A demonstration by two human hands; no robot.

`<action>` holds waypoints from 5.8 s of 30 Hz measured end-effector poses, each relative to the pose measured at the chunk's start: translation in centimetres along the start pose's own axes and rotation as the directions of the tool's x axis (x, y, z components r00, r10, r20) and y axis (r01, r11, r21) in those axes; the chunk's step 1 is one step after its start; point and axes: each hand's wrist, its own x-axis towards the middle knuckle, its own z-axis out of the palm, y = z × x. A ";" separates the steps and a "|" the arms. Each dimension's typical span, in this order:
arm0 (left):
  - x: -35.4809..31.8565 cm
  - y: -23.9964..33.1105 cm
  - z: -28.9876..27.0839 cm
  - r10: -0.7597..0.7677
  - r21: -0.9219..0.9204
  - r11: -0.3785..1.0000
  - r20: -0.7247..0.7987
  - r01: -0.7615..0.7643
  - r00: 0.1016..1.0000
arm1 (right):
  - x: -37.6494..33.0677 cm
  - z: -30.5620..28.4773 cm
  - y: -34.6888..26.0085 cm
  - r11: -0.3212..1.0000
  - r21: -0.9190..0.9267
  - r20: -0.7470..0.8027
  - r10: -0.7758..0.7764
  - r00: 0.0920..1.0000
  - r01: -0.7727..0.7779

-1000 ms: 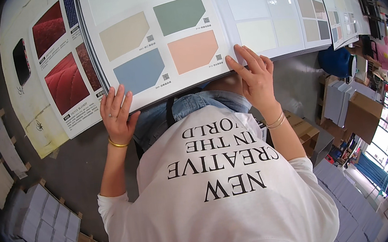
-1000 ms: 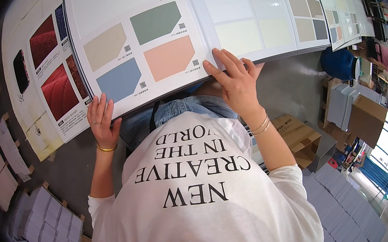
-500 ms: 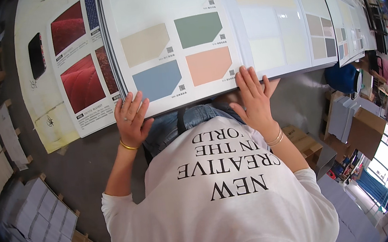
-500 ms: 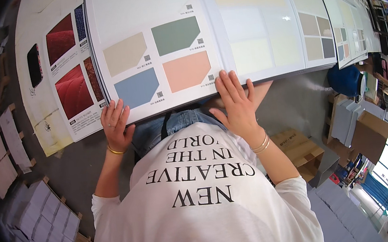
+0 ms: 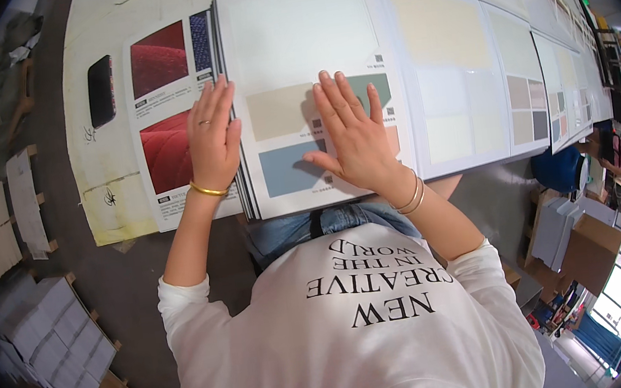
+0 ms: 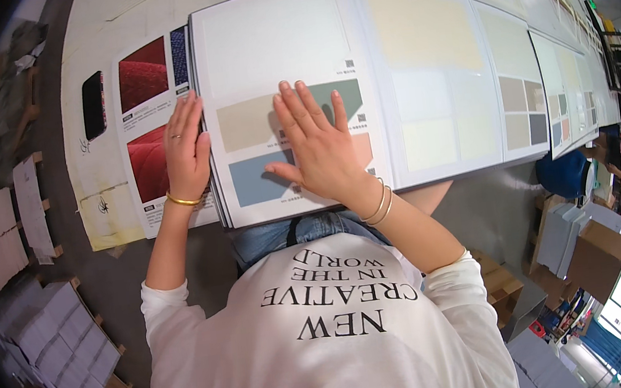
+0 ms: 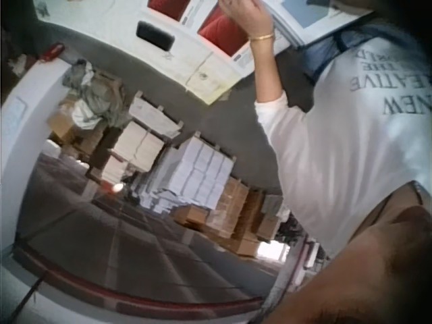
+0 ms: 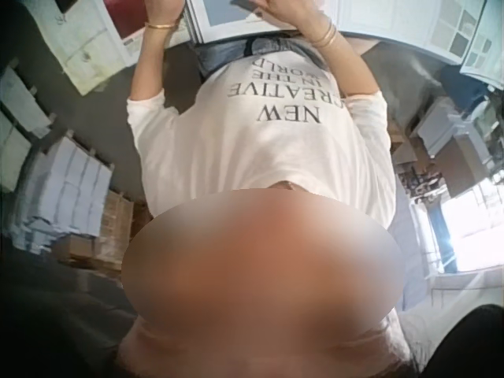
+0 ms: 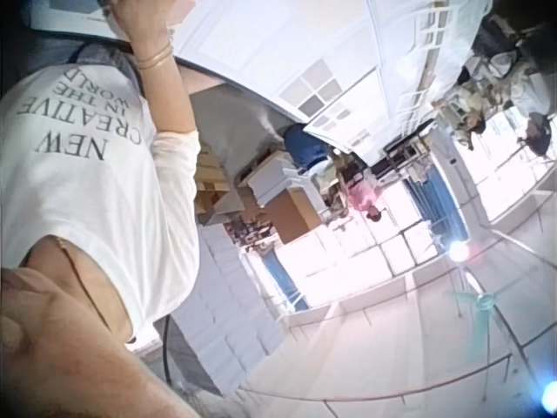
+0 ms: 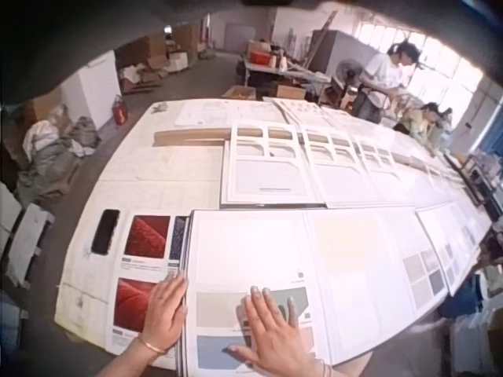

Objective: Organizing and checking color swatch samples in a binder.

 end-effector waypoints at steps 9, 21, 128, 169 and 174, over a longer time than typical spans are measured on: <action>0.3 -1.5 -0.4 0.004 0.055 0.998 0.167 -0.013 0.986 | 1.7 -0.4 0.6 1.000 -0.011 0.109 0.027 0.994 -0.026; 12.5 -7.8 4.0 -0.014 0.098 0.995 -0.007 0.015 1.000 | 14.2 3.1 -2.2 0.989 0.114 -0.026 -0.095 0.995 0.097; -2.5 1.0 2.0 -0.013 0.009 1.000 0.189 0.012 0.982 | -4.5 0.9 0.3 0.950 0.243 0.039 -0.210 0.977 0.195; -3.3 0.8 1.4 -0.081 0.065 0.996 0.267 0.066 0.960 | -15.3 -4.3 9.9 0.877 0.463 0.126 -0.213 0.969 0.132; -3.8 -0.2 1.6 -0.069 0.065 0.996 0.256 0.054 0.964 | -13.4 -6.1 14.5 0.915 0.400 -0.136 0.121 0.983 -0.058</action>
